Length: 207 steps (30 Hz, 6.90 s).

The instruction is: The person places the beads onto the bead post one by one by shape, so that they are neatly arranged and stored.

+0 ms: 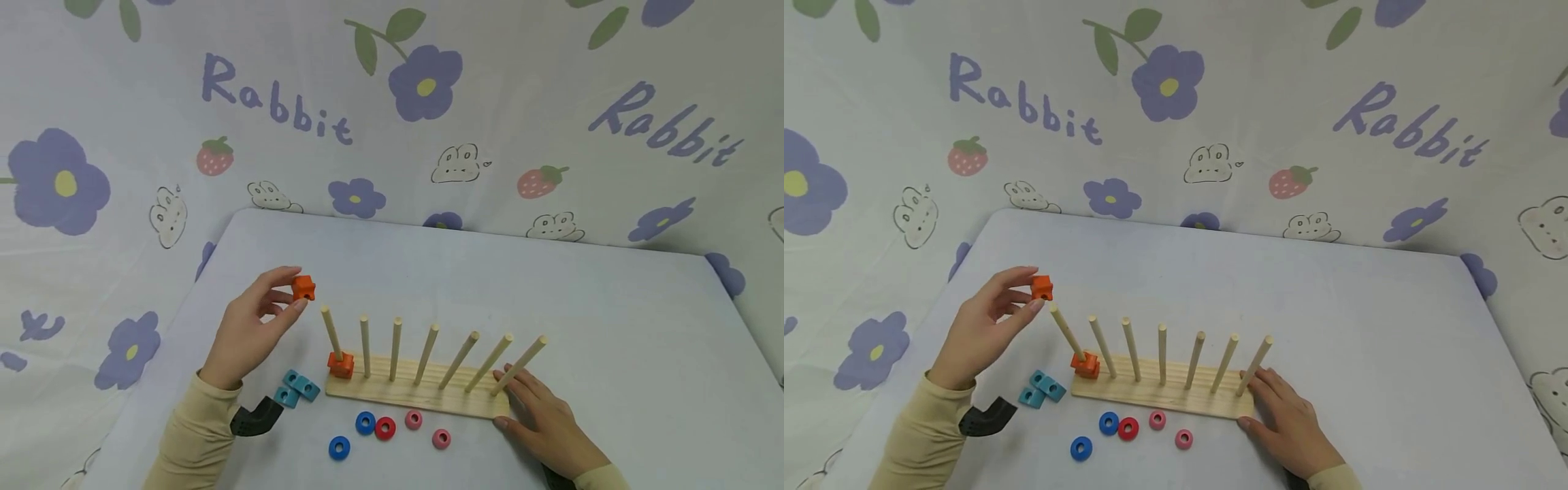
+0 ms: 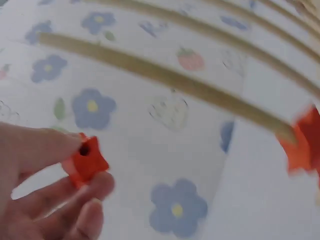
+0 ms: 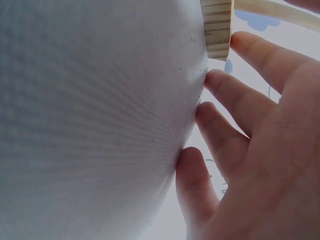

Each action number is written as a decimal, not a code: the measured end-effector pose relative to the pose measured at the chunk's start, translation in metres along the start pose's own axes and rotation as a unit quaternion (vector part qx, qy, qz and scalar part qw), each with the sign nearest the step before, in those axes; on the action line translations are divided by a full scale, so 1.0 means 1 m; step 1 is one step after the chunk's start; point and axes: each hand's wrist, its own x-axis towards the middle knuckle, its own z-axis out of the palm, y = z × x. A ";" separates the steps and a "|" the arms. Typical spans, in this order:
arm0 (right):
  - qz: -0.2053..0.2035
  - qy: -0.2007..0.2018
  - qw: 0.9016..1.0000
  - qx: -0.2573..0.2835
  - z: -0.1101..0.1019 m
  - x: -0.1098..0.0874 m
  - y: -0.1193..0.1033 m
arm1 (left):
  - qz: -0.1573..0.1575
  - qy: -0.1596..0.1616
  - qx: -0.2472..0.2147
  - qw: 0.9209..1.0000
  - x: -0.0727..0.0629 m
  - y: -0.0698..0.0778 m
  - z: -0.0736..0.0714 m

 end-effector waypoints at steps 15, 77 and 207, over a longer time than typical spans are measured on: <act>-0.014 0.010 1.000 0.011 0.001 0.000 0.002 | -0.002 0.011 -0.332 0.943 -0.009 0.060 -0.010; 0.006 -0.010 1.000 0.019 0.001 -0.001 0.002 | 0.015 -0.155 0.101 0.983 -0.025 -0.013 0.053; 0.014 -0.015 0.999 0.046 0.003 0.001 0.001 | 0.082 0.047 0.277 0.956 -0.091 0.008 0.146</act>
